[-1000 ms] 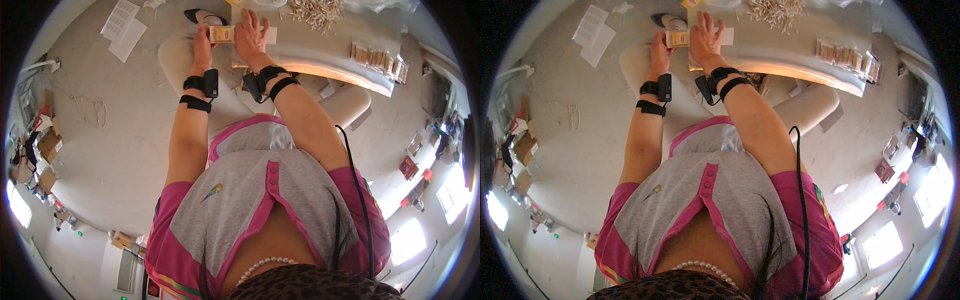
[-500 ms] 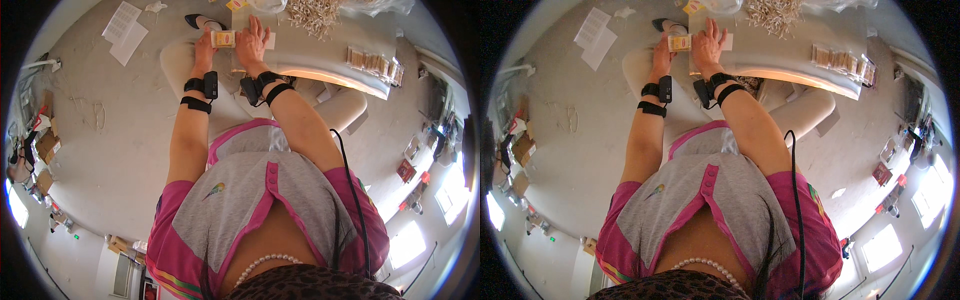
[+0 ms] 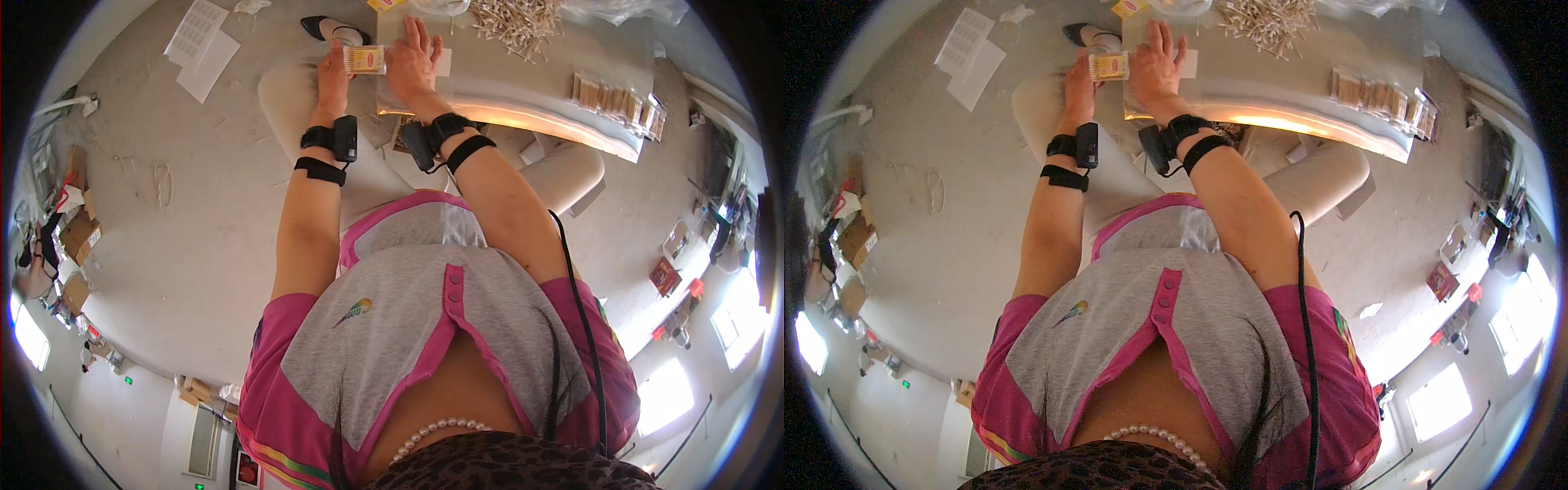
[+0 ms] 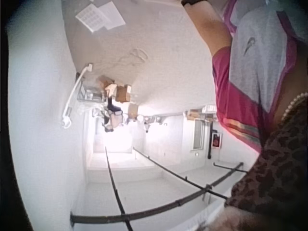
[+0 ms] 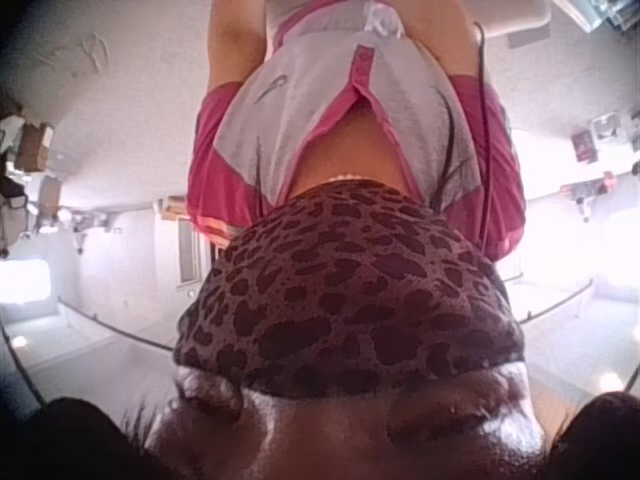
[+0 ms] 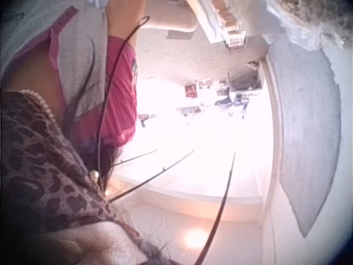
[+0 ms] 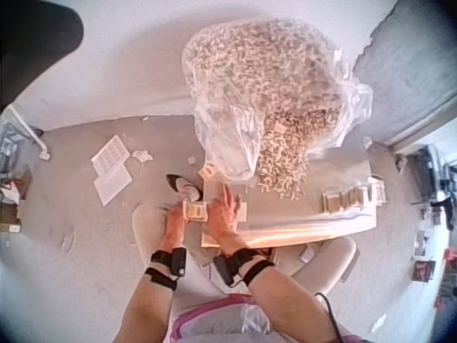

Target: Packaging small individual items into boxes or bags on a production line.

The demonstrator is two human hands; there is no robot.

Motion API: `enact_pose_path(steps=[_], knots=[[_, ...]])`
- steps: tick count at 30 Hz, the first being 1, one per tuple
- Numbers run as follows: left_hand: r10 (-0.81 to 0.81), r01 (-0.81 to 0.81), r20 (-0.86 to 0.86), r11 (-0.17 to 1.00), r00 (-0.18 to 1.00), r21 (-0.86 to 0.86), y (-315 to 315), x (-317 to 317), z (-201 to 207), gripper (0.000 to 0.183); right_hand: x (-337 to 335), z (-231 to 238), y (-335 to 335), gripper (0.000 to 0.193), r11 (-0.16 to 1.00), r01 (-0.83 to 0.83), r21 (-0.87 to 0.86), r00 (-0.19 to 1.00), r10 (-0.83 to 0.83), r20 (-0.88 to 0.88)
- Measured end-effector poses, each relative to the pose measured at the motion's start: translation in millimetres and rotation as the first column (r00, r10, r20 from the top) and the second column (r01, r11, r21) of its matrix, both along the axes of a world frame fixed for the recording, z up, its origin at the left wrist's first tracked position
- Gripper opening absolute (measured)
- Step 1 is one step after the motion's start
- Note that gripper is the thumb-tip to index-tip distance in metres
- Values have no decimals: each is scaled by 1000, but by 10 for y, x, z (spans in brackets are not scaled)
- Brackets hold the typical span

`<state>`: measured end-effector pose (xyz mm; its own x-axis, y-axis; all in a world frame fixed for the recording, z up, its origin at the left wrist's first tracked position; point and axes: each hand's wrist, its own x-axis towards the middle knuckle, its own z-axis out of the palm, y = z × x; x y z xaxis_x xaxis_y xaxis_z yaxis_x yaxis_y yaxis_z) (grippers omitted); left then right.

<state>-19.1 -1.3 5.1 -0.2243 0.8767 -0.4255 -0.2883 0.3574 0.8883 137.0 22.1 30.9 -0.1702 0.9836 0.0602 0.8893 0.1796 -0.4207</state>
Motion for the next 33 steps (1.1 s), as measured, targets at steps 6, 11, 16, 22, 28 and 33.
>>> enact_pose_path(steps=[6, 11, 16, 22, 28, 33], knots=[[5, -5, -16, 1000, 1000, 1, 10, 39, -14, 52, 30, -67, 9, 23, 1000, 15, -10, 999, -15, -47], [-9, 8, -41, 1000, 999, -26, -30, -4, -44, 51, 30, -36, 11, 21, 1000, 6, -7, 999, -7, -53], [-31, 30, -46, 999, 998, -27, 12, 65, 13, 49, 64, 18, 77, 24, 999, 29, -47, 998, -26, 62], [11, -12, -70, 1000, 997, -14, -19, -22, -108, 49, -28, 176, 109, 24, 989, -1, -147, 980, 30, 197], [-44, 40, -60, 997, 997, -67, 38, 8, -51, 44, 100, -70, 70, 31, 999, 4, -46, 995, 0, 101], [-14, 23, 75, 993, 997, -118, 2, 12, 60, 42, 148, -66, -175, 26, 1000, 10, 23, 999, -9, -45]])
